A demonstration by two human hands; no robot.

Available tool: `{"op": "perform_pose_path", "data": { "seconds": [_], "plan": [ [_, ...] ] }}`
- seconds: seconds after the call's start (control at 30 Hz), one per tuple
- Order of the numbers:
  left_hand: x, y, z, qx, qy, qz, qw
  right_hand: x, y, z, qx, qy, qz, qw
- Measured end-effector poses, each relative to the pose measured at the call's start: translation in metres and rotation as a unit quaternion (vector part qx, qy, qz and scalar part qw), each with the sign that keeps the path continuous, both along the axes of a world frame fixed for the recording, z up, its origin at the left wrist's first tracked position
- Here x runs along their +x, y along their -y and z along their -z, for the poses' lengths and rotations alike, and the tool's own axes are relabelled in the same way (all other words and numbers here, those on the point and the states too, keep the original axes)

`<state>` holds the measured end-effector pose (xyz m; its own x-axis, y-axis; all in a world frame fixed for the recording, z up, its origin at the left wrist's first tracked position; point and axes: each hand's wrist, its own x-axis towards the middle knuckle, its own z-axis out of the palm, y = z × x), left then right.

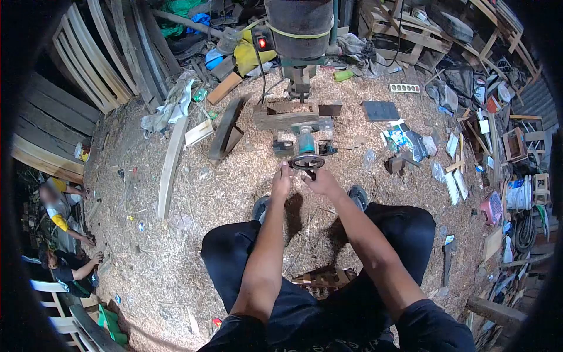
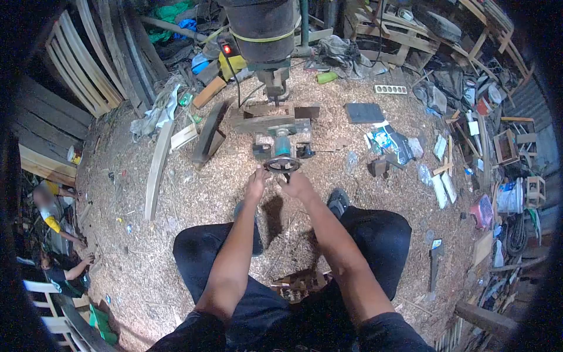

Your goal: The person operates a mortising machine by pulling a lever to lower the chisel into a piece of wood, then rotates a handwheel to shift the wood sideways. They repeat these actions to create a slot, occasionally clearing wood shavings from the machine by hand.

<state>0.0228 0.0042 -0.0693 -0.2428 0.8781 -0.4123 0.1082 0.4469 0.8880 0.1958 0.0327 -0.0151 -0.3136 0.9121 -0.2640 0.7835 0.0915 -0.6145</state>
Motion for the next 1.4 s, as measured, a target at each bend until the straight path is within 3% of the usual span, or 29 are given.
{"op": "perform_pose_path", "data": {
  "seconds": [0.1,0.13,0.2,0.27,0.3,0.4,0.47,0.53,0.6,0.67,0.77,0.83,0.9,0.97,1.1,1.23,1.4],
  "plan": [
    [0.006,-0.004,-0.048,0.047,-0.064,0.020,0.997,0.027,-0.032,-0.023,-0.023,0.065,-0.067,0.995],
    [0.009,-0.012,-0.069,0.121,-0.085,-0.044,0.988,0.035,-0.044,-0.039,-0.023,0.094,-0.080,0.992],
    [0.014,-0.035,-0.119,0.266,-0.119,-0.169,0.942,0.047,-0.077,-0.091,0.039,0.121,-0.004,0.992],
    [0.010,-0.055,-0.219,0.437,-0.166,-0.173,0.867,0.040,-0.093,-0.180,0.202,-0.023,0.159,0.966],
    [0.008,-0.074,-0.258,0.474,-0.153,-0.184,0.848,0.037,-0.104,-0.229,0.267,-0.157,0.169,0.936],
    [0.010,-0.124,-0.375,0.621,-0.169,-0.189,0.742,0.019,-0.167,-0.329,0.409,-0.460,0.174,0.769],
    [0.009,-0.155,-0.433,0.689,-0.272,-0.187,0.645,0.007,-0.198,-0.394,0.411,-0.470,0.168,0.763],
    [0.018,-0.181,-0.467,0.690,-0.277,-0.153,0.651,-0.007,-0.240,-0.434,0.415,-0.455,0.192,0.765],
    [0.030,-0.188,-0.480,0.609,-0.336,-0.126,0.707,-0.011,-0.277,-0.463,0.381,-0.408,0.199,0.806],
    [0.027,-0.207,-0.467,0.654,-0.382,-0.169,0.631,-0.013,-0.326,-0.480,0.339,-0.367,0.203,0.842],
    [0.028,-0.208,-0.469,0.658,-0.365,-0.171,0.636,-0.024,-0.358,-0.491,0.293,-0.383,0.174,0.858],
    [0.027,-0.210,-0.465,0.665,-0.345,-0.171,0.640,-0.037,-0.399,-0.488,0.293,-0.448,0.112,0.837],
    [0.024,-0.212,-0.464,0.672,-0.343,-0.176,0.633,-0.062,-0.399,-0.494,0.345,-0.466,0.335,0.742],
    [0.026,-0.216,-0.462,0.680,-0.343,-0.186,0.621,-0.055,-0.366,-0.484,0.273,-0.489,0.338,0.757],
    [0.027,-0.216,-0.451,0.687,-0.334,-0.195,0.615,-0.031,-0.257,-0.517,0.149,-0.543,0.331,0.757],
    [0.029,-0.209,-0.449,0.688,-0.328,-0.197,0.616,-0.021,-0.214,-0.480,0.240,-0.578,0.285,0.726],
    [0.028,-0.209,-0.445,0.689,-0.328,-0.194,0.616,-0.017,-0.203,-0.467,0.239,-0.627,0.248,0.699]
  ]
}}
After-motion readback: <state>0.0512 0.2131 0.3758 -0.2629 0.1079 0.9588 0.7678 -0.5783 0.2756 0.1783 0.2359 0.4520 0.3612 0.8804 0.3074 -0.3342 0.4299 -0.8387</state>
